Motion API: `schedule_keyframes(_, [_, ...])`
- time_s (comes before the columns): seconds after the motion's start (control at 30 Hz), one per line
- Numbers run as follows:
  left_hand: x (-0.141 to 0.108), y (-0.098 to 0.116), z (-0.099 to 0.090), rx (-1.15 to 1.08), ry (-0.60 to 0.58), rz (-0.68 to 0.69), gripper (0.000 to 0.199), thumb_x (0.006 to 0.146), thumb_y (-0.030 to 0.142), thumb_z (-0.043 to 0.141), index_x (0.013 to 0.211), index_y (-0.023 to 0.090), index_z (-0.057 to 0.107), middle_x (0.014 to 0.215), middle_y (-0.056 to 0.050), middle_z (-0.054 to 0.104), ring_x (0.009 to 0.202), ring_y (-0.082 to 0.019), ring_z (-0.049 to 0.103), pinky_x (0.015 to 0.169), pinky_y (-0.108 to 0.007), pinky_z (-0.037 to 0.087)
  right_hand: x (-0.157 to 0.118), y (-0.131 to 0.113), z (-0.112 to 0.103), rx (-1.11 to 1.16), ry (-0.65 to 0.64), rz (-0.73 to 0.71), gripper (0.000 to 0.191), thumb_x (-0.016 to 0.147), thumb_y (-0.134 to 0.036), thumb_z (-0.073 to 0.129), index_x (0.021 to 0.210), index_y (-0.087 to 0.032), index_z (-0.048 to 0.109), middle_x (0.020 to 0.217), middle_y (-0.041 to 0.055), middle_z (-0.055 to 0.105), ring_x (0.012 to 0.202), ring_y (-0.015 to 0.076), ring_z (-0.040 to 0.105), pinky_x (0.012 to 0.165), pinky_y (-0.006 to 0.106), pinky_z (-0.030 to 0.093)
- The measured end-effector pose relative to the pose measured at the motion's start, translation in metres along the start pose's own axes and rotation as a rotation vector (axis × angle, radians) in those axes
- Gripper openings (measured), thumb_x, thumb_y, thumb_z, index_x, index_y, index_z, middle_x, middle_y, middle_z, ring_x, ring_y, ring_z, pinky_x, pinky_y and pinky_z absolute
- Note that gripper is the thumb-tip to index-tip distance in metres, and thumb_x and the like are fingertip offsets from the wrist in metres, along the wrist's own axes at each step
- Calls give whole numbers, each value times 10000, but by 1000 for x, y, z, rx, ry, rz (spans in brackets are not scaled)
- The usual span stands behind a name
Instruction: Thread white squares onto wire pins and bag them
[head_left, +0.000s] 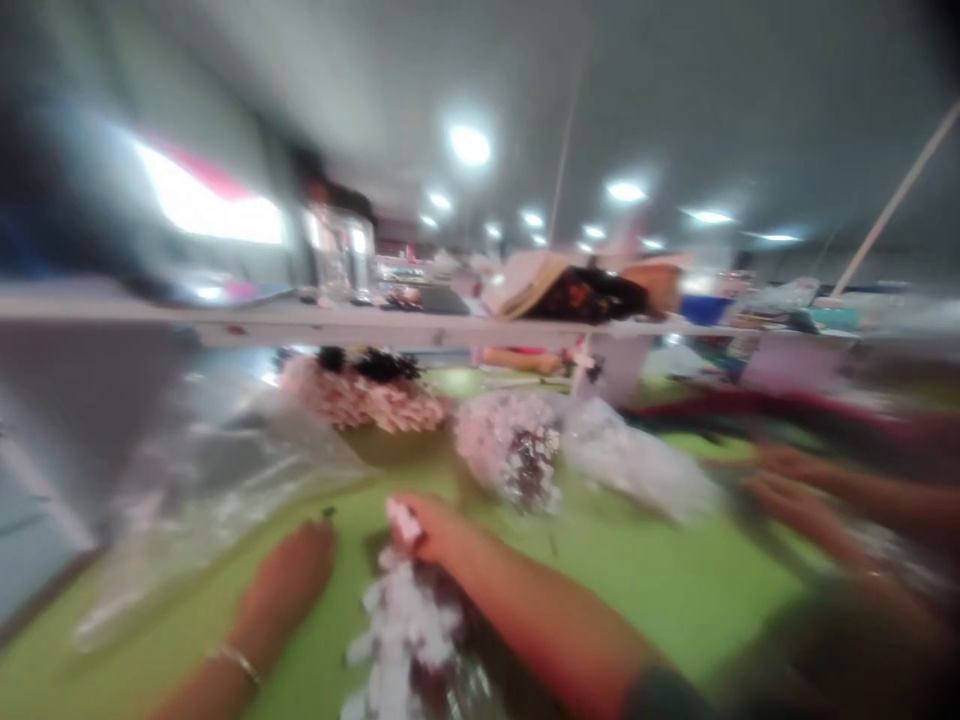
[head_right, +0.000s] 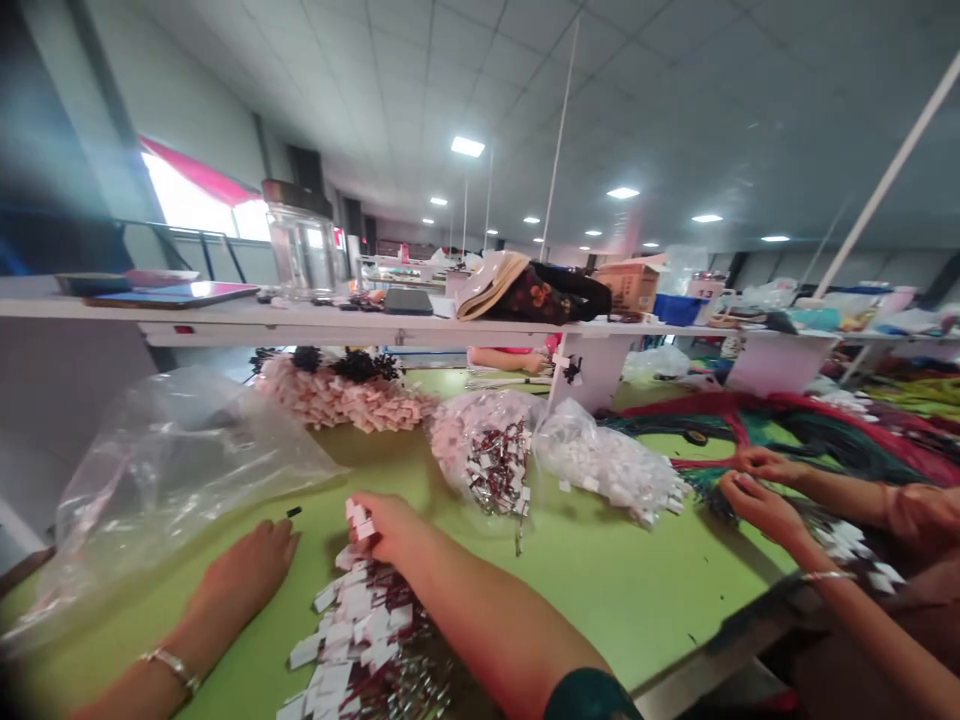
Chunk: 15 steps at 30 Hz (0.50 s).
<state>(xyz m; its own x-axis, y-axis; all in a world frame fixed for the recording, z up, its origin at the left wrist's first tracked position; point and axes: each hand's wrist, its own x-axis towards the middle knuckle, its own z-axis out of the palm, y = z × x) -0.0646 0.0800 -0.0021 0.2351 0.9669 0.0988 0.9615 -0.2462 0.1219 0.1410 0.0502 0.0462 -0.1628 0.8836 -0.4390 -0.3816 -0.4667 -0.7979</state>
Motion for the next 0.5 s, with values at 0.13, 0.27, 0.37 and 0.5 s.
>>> schedule_keyframes(0.13, [-3,4,4,45,-76,38,456,950,270,219,1102,68,598,1062,-208,639,958,-309,649,812,-419,479,-9,-3,3,49,25,-11,191,786,-194,643,645,-164,517,482,-44,484,381,83,435,318,154,279])
schedule_keyframes(0.27, [-7,2,0,-11,-67,-18,442,959,288,225,1043,78,605,1045,-201,638,941,-301,651,787,-394,486,-15,-15,-11,114,11,-34,186,809,-221,640,682,-166,517,503,-51,497,381,70,433,305,137,263])
schedule_keyframes(0.37, [-17,5,-1,-58,9,43,384,940,281,300,980,79,624,999,-205,643,930,-309,646,815,-410,473,-20,-16,-19,152,-19,-37,209,853,-259,600,696,-174,493,497,-62,476,378,61,424,301,121,254])
schedule_keyframes(0.5, [-31,12,-8,-379,77,-8,204,832,251,504,760,114,637,806,-162,663,790,-288,644,802,-420,464,-36,-8,-21,163,-54,18,214,879,-240,555,692,-179,470,481,-66,451,354,56,398,288,121,245])
